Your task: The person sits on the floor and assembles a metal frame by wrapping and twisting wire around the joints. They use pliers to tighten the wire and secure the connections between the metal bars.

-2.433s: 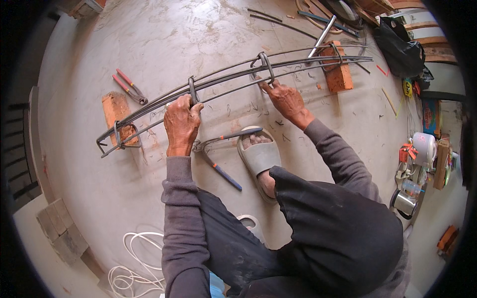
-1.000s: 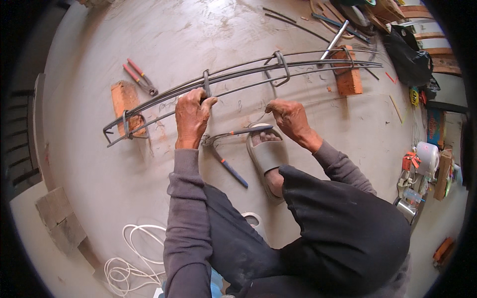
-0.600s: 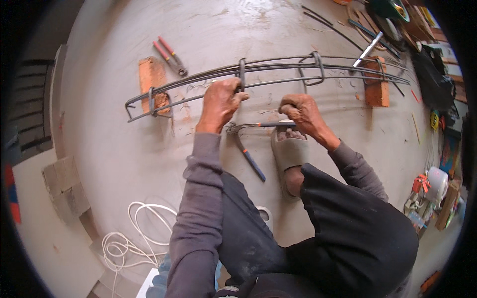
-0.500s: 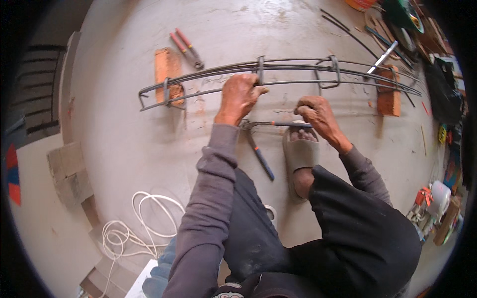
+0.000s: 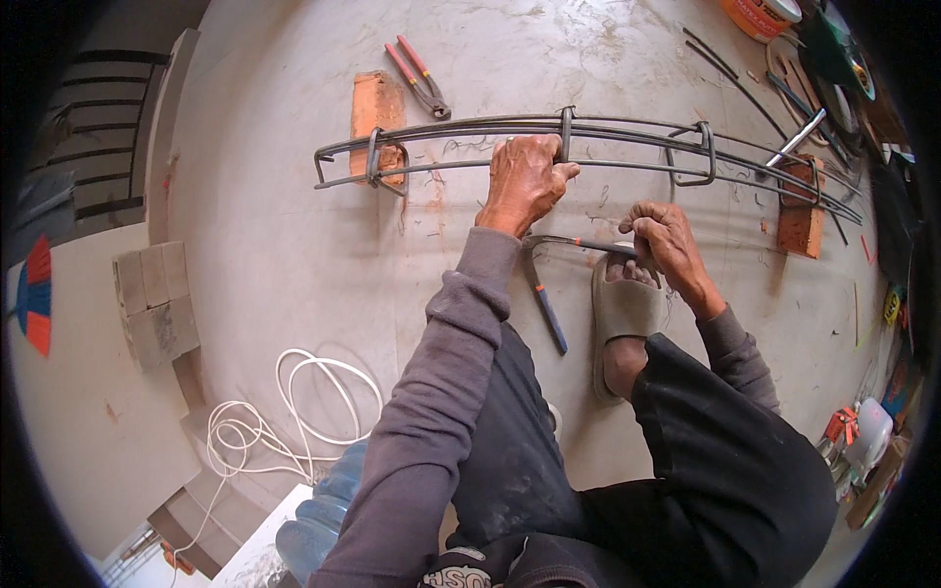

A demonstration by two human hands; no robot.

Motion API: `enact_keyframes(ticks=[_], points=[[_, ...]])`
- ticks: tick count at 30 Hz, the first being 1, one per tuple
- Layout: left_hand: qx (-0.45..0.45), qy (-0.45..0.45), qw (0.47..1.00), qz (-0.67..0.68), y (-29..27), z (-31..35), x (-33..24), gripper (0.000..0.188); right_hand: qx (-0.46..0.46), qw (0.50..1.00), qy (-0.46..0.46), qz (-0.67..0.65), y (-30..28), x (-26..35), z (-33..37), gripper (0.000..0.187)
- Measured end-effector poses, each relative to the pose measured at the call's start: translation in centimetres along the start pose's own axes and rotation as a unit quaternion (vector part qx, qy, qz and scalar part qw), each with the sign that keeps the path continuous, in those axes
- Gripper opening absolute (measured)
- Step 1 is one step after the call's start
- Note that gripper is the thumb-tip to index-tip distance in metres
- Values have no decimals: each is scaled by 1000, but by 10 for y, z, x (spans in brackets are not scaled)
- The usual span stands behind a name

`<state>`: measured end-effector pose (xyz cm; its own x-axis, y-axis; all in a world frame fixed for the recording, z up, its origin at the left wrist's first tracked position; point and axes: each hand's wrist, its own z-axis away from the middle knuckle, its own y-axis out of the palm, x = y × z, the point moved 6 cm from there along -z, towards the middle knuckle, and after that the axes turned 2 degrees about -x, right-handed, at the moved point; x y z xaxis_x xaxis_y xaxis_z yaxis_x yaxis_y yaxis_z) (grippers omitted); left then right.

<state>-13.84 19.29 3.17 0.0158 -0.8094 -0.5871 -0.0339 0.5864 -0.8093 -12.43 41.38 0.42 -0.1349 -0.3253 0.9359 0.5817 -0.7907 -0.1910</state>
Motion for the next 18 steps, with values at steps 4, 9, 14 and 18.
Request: enact_keyframes(ticks=[4, 9, 14, 18], points=[[8, -9, 1000, -13, 1, 2, 2, 35, 51, 980, 118, -153, 9, -4, 5, 26], [-1, 17, 1000, 24, 1, 1, -2, 31, 49, 951, 190, -238, 18, -11, 3, 20], [18, 5, 992, 125, -9, 1, 10, 32, 43, 915, 276, -291, 53, -22, -5, 19], [-41, -67, 994, 76, -28, 5, 27, 30, -9, 887, 301, -349, 80, -34, -9, 21]])
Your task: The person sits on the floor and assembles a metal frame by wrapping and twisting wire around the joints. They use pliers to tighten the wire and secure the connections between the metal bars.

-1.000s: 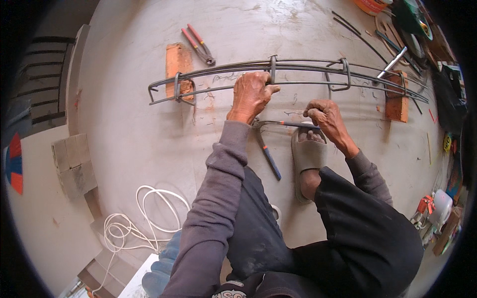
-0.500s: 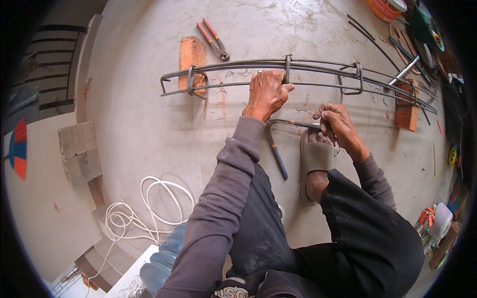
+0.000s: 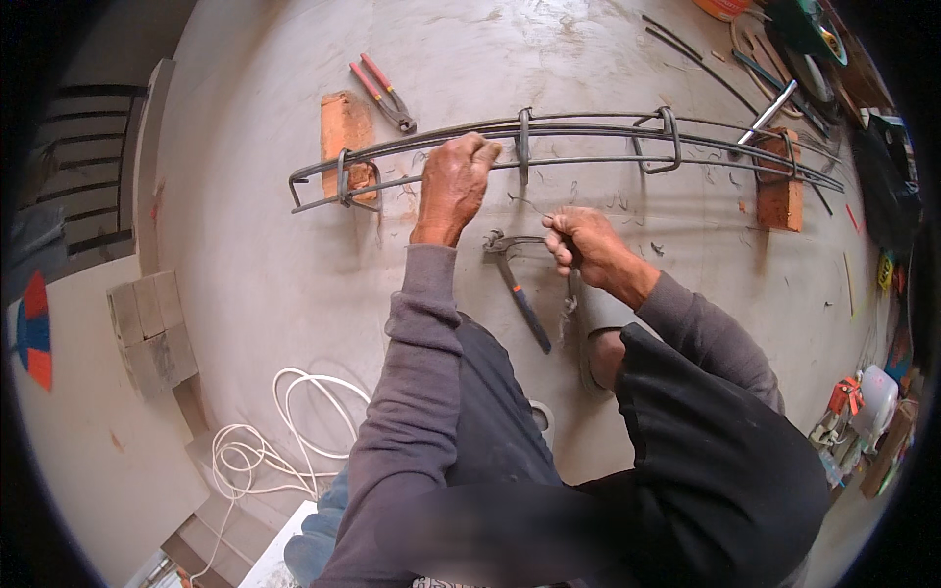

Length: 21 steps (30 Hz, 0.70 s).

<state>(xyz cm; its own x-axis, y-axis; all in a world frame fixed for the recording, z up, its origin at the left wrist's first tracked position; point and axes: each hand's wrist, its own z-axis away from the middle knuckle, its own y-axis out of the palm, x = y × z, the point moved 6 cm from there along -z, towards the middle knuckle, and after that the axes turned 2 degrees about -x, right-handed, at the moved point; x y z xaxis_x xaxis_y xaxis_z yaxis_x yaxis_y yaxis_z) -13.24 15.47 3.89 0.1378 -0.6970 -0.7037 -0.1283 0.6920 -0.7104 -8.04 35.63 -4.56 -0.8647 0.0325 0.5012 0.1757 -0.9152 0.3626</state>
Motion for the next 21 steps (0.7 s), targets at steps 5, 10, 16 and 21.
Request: enact_keyframes(ticks=[5, 10, 16, 21], points=[[-79, -29, 993, -82, -17, 9, -2, 25, -14, 998, -15, -67, 20, 2, -13, 21], [-86, -14, 987, -135, -15, 14, -13, 23, 16, 985, -19, -170, 39, 3, -24, 19], [1, -48, 989, -139, 2, 13, -11, 28, 69, 959, -15, -275, 61, 11, -29, 14], [18, -55, 985, -163, 20, 9, -8, 29, 126, 954, -6, -272, 62, 8, -37, 14]])
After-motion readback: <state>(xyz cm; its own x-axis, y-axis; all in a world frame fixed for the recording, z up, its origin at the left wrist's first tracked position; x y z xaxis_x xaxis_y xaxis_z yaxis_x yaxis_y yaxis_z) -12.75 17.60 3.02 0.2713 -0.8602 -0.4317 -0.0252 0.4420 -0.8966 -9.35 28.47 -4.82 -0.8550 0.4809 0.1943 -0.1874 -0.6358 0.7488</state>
